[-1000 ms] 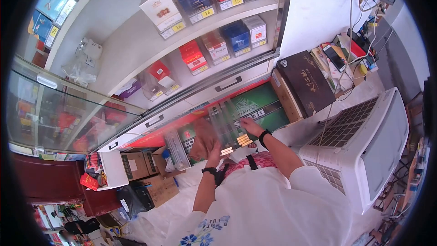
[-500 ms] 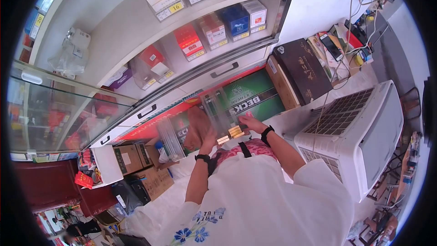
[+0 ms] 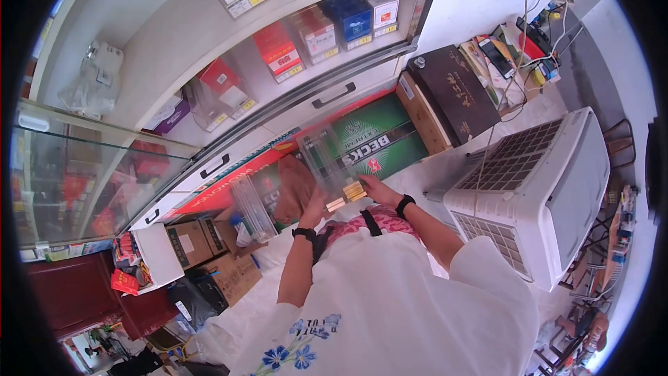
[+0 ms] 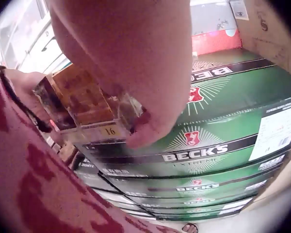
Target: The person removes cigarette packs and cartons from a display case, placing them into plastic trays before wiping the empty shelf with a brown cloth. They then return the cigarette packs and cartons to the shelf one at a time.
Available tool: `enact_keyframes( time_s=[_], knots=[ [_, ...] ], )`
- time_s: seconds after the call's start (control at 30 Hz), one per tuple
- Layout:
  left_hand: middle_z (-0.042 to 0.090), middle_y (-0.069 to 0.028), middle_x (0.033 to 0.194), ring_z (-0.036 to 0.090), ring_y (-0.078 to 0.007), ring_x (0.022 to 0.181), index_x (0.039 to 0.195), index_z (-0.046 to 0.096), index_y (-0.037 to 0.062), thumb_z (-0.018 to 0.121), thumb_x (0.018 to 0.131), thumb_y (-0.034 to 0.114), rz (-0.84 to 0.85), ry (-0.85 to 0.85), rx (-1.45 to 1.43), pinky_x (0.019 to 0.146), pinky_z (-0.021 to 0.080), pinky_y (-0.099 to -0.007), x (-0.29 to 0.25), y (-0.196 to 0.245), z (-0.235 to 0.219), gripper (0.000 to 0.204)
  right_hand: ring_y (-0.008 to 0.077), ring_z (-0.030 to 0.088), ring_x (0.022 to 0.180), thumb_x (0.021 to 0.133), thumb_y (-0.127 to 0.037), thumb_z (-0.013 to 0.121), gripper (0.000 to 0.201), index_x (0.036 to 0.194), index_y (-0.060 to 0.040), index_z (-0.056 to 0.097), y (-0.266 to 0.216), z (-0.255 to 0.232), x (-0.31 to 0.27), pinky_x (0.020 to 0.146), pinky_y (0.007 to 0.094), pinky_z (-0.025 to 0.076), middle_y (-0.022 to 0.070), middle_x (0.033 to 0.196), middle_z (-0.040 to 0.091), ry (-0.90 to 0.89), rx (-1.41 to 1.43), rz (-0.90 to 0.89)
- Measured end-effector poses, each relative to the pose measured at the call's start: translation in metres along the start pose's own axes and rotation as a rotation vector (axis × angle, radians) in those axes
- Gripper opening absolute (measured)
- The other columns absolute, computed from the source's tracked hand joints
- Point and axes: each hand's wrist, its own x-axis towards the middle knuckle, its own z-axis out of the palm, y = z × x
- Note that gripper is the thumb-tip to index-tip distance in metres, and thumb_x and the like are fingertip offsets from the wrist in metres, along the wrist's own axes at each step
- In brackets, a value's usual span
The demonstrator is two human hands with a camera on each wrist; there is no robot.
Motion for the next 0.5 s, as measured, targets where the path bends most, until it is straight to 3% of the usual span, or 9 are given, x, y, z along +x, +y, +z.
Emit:
enact_keyframes(
  time_s=[0.17, 0.27, 0.3, 0.33, 0.37, 0.4, 0.43, 0.47, 0.5],
  knots=[
    [0.044, -0.0097, 0.151, 0.056, -0.0314, 0.128, 0.16, 0.015, 0.0201, 0.041, 0.107, 0.019, 0.0, -0.016, 0.045, 0.095, 0.055, -0.0569, 0.014, -0.014, -0.01, 0.059, 0.0365, 0.058, 0.115, 0.098, -0.008, 0.051, 0.048, 0.146, 0.0011, 0.045, -0.005, 0.003, 0.001, 0.098, 0.0418, 0.047, 0.0273, 0.127, 0.059, 0.037, -0.121, 0.047],
    [0.047, -0.0108, 0.149, 0.054, -0.0304, 0.131, 0.159, 0.019, 0.0153, 0.041, 0.107, 0.018, 0.152, -0.061, 0.015, 0.1, 0.054, -0.0515, 0.047, -0.052, -0.035, 0.056, 0.0328, 0.061, 0.109, 0.102, -0.014, 0.05, 0.046, 0.145, 0.001, 0.045, 0.017, 0.014, 0.003, 0.096, 0.0407, 0.049, 0.0229, 0.126, 0.061, 0.066, -0.031, 0.04],
    [0.046, -0.0101, 0.151, 0.052, -0.0283, 0.132, 0.158, 0.021, 0.0112, 0.04, 0.107, 0.015, 0.169, -0.013, 0.049, 0.105, 0.051, -0.0473, 0.043, -0.046, -0.028, 0.054, 0.0309, 0.063, 0.107, 0.103, -0.016, 0.05, 0.045, 0.145, 0.0009, 0.045, 0.027, 0.013, 0.01, 0.095, 0.0401, 0.049, 0.0207, 0.125, 0.063, 0.073, 0.008, 0.011],
    [0.045, -0.0091, 0.152, 0.051, -0.0267, 0.134, 0.158, 0.023, 0.0091, 0.04, 0.107, 0.014, 0.301, -0.029, 0.127, 0.108, 0.048, -0.0444, 0.067, -0.075, -0.047, 0.053, 0.0242, 0.063, 0.104, 0.107, -0.029, 0.049, 0.052, 0.15, -0.0006, 0.041, 0.013, 0.005, 0.008, 0.093, 0.0379, 0.05, 0.0127, 0.127, 0.064, 0.004, 0.191, 0.192],
    [0.042, -0.0166, 0.153, 0.041, -0.0285, 0.14, 0.156, 0.024, -0.0015, 0.047, 0.102, 0.013, 0.302, -0.055, -0.054, 0.117, 0.033, -0.0365, 0.035, -0.044, -0.023, 0.061, 0.0181, 0.06, 0.108, 0.106, -0.041, 0.052, 0.067, 0.156, -0.0022, 0.031, -0.01, -0.009, 0.0, 0.094, 0.0337, 0.049, 0.0068, 0.127, 0.062, -0.057, 0.402, 0.329],
    [0.04, -0.0151, 0.156, 0.038, -0.0271, 0.143, 0.157, 0.024, -0.0007, 0.045, 0.102, 0.01, 0.319, -0.083, -0.071, 0.12, 0.029, -0.0354, 0.031, -0.039, -0.021, 0.06, 0.0187, 0.058, 0.115, 0.103, -0.051, 0.054, 0.081, 0.16, -0.0022, 0.022, -0.019, -0.01, -0.007, 0.098, 0.0327, 0.048, 0.0083, 0.13, 0.06, -0.058, 0.556, 0.356],
    [0.039, -0.0148, 0.157, 0.035, -0.0261, 0.146, 0.157, 0.023, -0.0001, 0.044, 0.102, 0.009, 0.261, -0.061, -0.078, 0.122, 0.024, -0.0351, 0.033, -0.041, -0.022, 0.06, 0.02, 0.055, 0.122, 0.098, -0.042, 0.066, 0.087, 0.16, -0.0011, 0.02, -0.025, -0.013, -0.008, 0.103, 0.0342, 0.046, 0.0101, 0.135, 0.056, -0.088, 0.511, 0.329],
    [0.046, -0.0133, 0.149, 0.046, -0.0253, 0.132, 0.156, 0.026, 0.0038, 0.044, 0.103, 0.01, 0.196, -0.027, -0.064, 0.109, 0.038, -0.0366, 0.02, -0.026, -0.012, 0.056, 0.0227, 0.052, 0.128, 0.089, -0.022, 0.079, 0.095, 0.159, 0.0012, 0.02, 0.003, 0.002, -0.001, 0.107, 0.036, 0.044, 0.0126, 0.142, 0.051, -0.238, 0.273, -0.039],
    [0.053, -0.0117, 0.14, 0.058, -0.0244, 0.118, 0.154, 0.029, 0.0078, 0.044, 0.104, 0.011, 0.131, 0.006, -0.052, 0.096, 0.052, -0.0381, 0.007, -0.011, -0.003, 0.052, 0.0218, 0.05, 0.129, 0.079, -0.005, 0.084, 0.102, 0.157, 0.0033, 0.02, -0.03, -0.003, -0.019, 0.108, 0.0343, 0.044, 0.0131, 0.142, 0.051, -0.038, -0.068, -0.029]
  ],
)
